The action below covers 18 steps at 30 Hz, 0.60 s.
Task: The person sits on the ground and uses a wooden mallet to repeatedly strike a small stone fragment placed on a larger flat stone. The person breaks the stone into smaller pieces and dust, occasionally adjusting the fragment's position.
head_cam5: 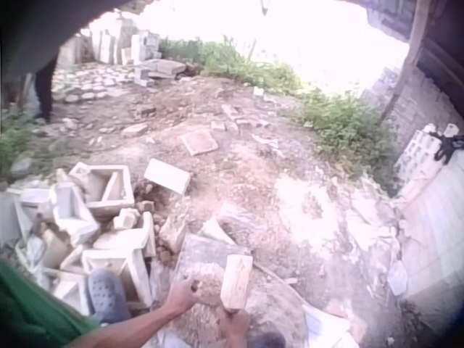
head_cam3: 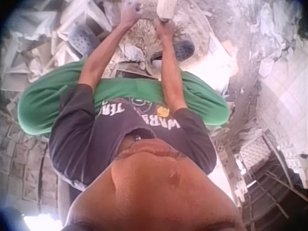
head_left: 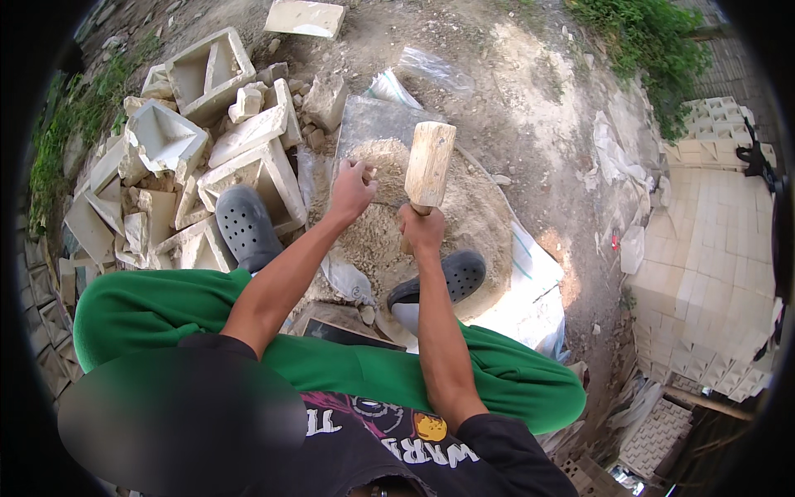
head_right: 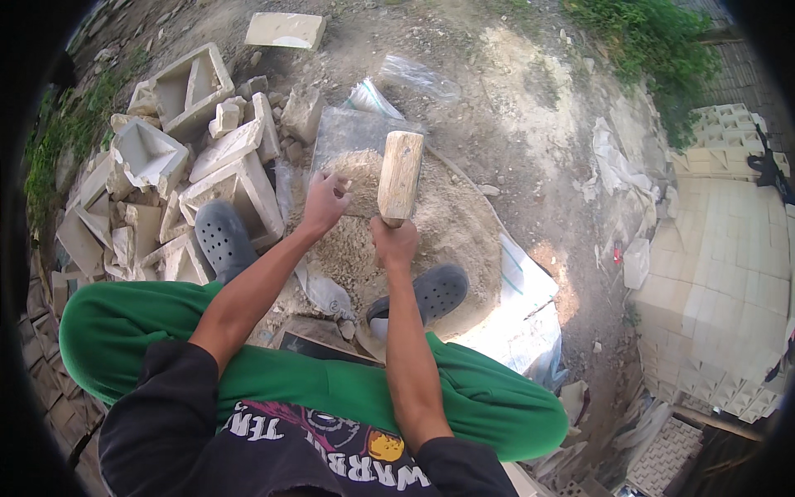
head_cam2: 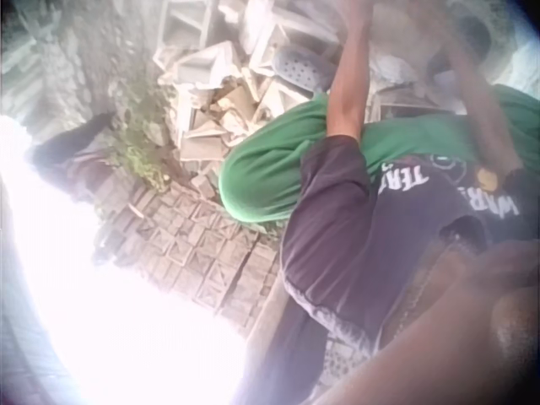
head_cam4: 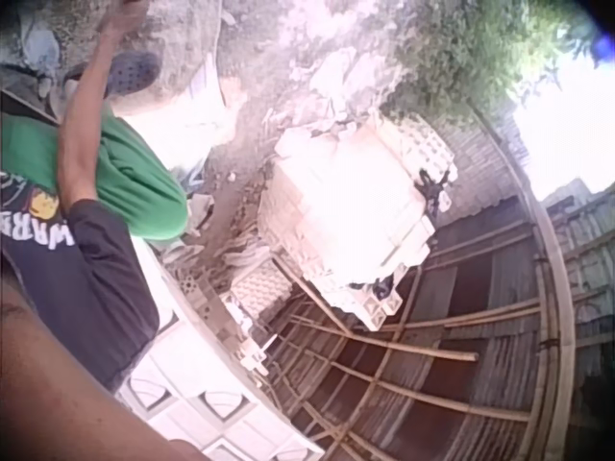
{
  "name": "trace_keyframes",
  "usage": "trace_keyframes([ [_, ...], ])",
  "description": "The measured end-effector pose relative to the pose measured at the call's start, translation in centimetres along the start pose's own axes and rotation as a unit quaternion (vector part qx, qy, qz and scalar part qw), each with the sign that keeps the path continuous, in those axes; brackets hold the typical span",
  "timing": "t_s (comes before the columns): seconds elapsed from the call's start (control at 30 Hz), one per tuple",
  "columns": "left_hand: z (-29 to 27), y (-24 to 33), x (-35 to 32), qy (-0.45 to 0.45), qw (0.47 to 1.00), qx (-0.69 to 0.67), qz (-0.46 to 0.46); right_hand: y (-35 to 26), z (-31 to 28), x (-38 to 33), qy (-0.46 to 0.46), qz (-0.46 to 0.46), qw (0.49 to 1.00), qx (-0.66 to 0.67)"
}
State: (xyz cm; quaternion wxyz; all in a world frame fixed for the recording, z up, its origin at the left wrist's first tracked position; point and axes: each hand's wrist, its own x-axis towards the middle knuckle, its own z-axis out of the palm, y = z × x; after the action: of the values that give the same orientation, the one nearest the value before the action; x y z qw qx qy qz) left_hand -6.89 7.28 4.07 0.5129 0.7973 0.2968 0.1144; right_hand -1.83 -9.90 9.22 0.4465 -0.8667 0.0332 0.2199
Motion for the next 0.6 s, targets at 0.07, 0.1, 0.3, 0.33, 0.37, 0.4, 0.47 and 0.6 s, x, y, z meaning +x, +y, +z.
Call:
trace_keyframes([
  [0.07, 0.1, 0.0, 0.1, -0.006, 1.0, 0.01, -0.001, -0.2, -0.1, 0.1, 0.0, -0.042, 0.999, -0.008],
  [0.1, 0.1, 0.0, 0.1, -0.004, 1.0, 0.02, 0.004, -0.2, 0.1, 0.1, 0.0, -0.069, 0.998, -0.004],
  [0.3, -0.2, -1.0, -0.7, 0.053, 0.979, 0.139, 0.139, 3.0, 1.9, 0.2, -0.068, 0.028, 0.988, -0.133],
  [0.33, -0.3, -1.2, -0.7, 0.043, 0.982, 0.133, 0.126, 2.6, 1.6, 0.2, -0.077, 0.044, 0.99, -0.114],
  [0.37, -0.2, -1.3, -0.7, 0.033, 0.985, 0.125, 0.113, 1.1, 1.1, -0.3, -0.084, 0.059, 0.99, -0.097],
  [0.4, -0.3, -1.5, -0.7, 0.022, 0.989, 0.115, 0.094, 0.0, 0.7, -0.7, -0.073, 0.043, 0.993, -0.076],
  [0.47, -0.5, -1.5, -0.5, -0.003, 0.994, 0.095, 0.059, 0.9, 0.7, 0.2, -0.052, 0.032, 0.997, -0.044],
  [0.6, -0.1, -0.2, -0.1, -0.015, 0.995, 0.081, 0.052, -1.5, -1.1, -0.6, -0.026, 0.031, 0.997, 0.069],
])
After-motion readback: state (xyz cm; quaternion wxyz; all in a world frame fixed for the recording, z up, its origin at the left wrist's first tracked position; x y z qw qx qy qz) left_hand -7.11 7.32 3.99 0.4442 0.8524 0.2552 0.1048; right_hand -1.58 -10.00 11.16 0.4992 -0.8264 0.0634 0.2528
